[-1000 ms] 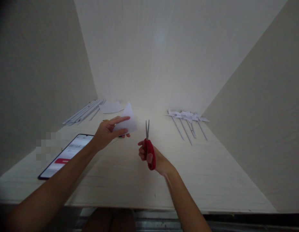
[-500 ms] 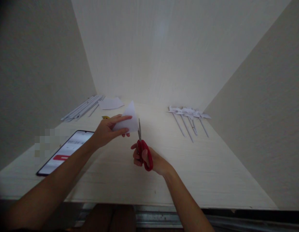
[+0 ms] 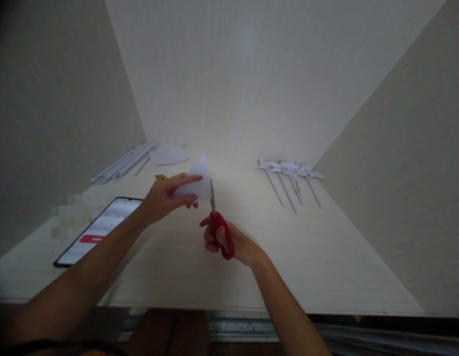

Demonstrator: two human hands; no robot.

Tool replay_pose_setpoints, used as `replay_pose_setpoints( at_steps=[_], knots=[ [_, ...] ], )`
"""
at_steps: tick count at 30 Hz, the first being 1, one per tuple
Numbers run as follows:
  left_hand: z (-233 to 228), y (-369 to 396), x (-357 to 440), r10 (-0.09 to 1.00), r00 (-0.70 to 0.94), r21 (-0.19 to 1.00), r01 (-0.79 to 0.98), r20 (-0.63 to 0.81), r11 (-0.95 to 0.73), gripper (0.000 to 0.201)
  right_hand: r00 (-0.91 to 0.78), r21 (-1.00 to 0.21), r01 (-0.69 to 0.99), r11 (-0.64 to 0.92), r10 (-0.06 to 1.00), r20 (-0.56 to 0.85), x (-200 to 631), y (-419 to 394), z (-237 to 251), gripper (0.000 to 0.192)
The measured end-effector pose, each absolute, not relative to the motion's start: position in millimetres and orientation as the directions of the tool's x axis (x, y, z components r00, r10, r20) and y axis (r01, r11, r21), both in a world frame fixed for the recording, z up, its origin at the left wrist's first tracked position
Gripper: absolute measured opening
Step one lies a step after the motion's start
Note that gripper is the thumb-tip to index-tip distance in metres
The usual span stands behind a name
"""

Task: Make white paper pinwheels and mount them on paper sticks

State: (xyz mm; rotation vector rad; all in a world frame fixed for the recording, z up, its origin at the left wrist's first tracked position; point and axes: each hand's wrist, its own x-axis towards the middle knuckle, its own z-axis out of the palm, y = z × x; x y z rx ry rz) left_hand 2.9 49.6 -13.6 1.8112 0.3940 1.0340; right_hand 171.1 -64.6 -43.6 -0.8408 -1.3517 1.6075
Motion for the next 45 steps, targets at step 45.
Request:
replay_pose_setpoints(
  at_steps=[45],
  knots=[
    [-15.7,50.8,2.6,0.641,0.602,0.866,-0.195,0.476,-0.46,0.039,-0.421,-0.949,-0.276,-0.151,0.907,-0.022,165.9,-61.6,-48.2,0.04]
  ],
)
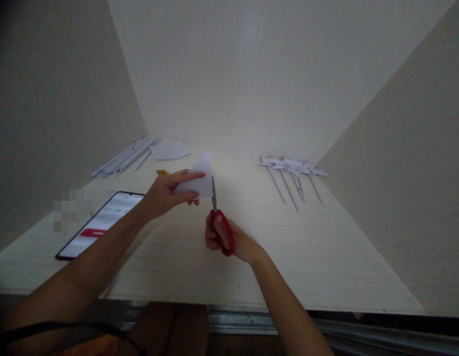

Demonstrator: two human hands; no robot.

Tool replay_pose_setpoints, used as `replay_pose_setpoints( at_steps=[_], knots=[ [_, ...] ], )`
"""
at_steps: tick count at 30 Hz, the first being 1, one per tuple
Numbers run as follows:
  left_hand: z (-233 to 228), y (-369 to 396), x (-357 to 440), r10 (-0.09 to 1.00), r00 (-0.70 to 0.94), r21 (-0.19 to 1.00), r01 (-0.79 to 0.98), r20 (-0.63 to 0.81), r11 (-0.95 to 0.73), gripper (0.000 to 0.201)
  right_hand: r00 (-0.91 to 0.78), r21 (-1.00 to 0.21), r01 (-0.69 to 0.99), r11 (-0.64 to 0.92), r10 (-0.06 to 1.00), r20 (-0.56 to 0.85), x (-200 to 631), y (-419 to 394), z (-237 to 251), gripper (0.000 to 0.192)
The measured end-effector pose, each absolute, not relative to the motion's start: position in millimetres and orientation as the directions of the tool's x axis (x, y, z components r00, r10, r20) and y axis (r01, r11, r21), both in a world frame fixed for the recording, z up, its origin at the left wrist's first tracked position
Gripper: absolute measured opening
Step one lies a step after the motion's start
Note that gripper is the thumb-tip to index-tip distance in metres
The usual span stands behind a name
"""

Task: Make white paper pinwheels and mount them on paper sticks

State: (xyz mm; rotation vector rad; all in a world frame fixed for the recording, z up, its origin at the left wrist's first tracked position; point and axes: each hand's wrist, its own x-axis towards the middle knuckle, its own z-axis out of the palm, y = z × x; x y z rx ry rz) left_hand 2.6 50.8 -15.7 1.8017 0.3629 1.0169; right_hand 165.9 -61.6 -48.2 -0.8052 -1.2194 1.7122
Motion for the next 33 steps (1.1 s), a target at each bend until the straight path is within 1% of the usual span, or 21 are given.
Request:
replay_pose_setpoints(
  at_steps=[7,16,20,27,33],
  knots=[
    [-14.5,50.1,2.8,0.652,0.611,0.883,-0.194,0.449,-0.427,0.04,-0.398,-0.964,-0.225,-0.14,0.916,-0.04,166.1,-61.8,-48.9,0.041],
    [-16.3,51.5,2.7,0.645,0.614,0.88,-0.199,0.455,-0.432,0.04,-0.372,-0.98,-0.167,-0.109,0.927,-0.04,166.0,-61.8,-47.3,0.039],
    [-15.3,51.2,2.4,0.643,0.614,0.876,-0.191,0.458,-0.442,0.04,-0.363,-0.982,-0.147,-0.121,0.93,-0.06,165.8,-62.0,-46.6,0.039],
    [-14.6,50.4,2.3,0.647,0.606,0.873,-0.182,0.462,-0.453,0.039,-0.362,-0.973,-0.188,-0.132,0.931,-0.057,163.6,-61.9,-46.9,0.039],
    [-15.5,50.3,2.0,0.647,0.6,0.867,-0.177,0.471,-0.466,0.039,-0.357,-0.982,-0.154,-0.11,0.933,-0.048,163.4,-61.9,-45.5,0.039]
  ],
)
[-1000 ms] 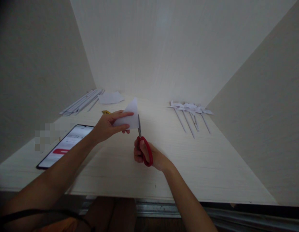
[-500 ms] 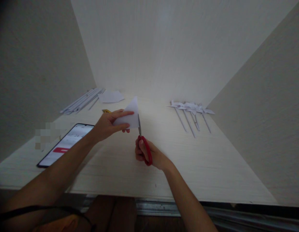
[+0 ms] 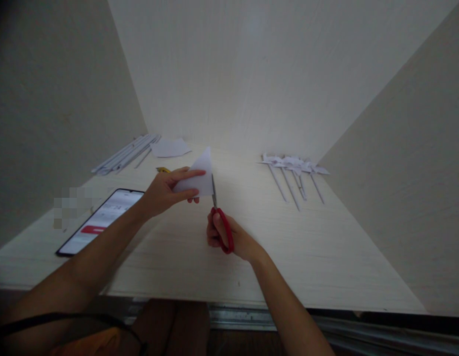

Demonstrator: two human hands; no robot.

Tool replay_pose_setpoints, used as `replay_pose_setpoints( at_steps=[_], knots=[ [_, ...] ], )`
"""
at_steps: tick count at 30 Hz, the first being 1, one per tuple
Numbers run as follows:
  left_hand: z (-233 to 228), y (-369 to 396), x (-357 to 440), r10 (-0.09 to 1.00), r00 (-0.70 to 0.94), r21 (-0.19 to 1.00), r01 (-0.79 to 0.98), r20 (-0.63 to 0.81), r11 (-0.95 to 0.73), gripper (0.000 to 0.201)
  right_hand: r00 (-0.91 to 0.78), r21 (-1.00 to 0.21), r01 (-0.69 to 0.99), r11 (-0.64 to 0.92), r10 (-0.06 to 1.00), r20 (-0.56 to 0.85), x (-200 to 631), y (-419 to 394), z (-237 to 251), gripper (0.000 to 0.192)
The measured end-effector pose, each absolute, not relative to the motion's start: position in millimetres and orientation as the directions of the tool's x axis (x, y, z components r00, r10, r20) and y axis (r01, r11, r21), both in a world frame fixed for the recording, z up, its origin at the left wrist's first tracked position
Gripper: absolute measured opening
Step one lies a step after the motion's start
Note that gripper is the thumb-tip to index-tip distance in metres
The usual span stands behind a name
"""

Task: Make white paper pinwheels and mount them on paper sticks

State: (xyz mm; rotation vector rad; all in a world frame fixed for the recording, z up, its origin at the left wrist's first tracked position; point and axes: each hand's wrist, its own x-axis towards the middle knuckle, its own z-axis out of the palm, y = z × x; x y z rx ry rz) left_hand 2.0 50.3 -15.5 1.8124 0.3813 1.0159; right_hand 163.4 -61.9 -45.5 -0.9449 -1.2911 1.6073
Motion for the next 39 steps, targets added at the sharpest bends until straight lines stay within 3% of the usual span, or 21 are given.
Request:
replay_pose_setpoints(
  at_steps=[7,13,39],
  knots=[
    [-15.8,50.0,2.0,0.652,0.6,0.869,-0.169,0.464,-0.464,0.04,-0.352,-0.966,-0.224,-0.131,0.935,-0.045,164.6,-60.8,-52.9,0.035],
    [-10.4,46.2,2.8,0.641,0.61,0.858,-0.134,0.466,-0.496,0.029,-0.346,-0.975,-0.181,-0.128,0.936,-0.059,164.7,-61.1,-50.1,0.035],
    [-11.1,46.4,1.7,0.632,0.61,0.843,-0.116,0.478,-0.525,0.031,-0.317,-0.979,-0.145,-0.14,0.944,-0.088,164.0,-61.5,-49.1,0.038]
  ],
)
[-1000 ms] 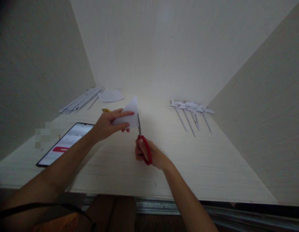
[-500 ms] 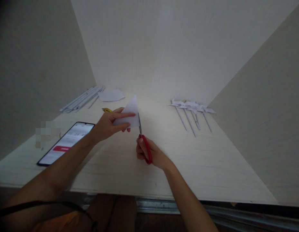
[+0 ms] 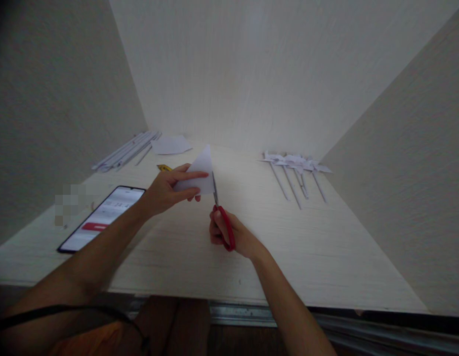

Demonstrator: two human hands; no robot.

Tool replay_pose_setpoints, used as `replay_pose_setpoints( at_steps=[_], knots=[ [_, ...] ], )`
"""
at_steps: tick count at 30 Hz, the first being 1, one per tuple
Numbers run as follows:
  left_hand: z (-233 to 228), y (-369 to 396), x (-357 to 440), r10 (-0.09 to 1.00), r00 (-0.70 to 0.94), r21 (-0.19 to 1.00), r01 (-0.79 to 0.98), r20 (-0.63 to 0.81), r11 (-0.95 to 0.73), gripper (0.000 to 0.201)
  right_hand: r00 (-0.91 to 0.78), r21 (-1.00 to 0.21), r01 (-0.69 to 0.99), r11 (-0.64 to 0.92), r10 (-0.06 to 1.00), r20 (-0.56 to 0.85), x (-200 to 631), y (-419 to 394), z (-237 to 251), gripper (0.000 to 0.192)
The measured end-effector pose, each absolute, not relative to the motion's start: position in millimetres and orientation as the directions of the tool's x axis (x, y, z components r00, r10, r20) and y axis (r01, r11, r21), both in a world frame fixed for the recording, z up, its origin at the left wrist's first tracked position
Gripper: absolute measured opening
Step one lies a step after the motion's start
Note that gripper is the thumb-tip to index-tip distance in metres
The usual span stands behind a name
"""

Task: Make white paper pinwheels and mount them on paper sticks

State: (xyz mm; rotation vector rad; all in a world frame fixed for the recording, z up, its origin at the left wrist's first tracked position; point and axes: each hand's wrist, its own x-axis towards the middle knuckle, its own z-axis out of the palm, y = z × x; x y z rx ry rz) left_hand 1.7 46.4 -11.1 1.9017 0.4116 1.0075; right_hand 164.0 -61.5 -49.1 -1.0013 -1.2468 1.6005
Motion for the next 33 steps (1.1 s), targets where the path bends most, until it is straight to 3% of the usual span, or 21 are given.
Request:
replay_pose_setpoints(
  at_steps=[33],
  knots=[
    [-16.1,47.9,3.8,0.66,0.612,0.882,-0.143,0.435,-0.449,0.033,-0.254,-0.991,-0.083,-0.108,0.964,-0.084,160.4,-60.6,-50.2,0.038]
  ],
)
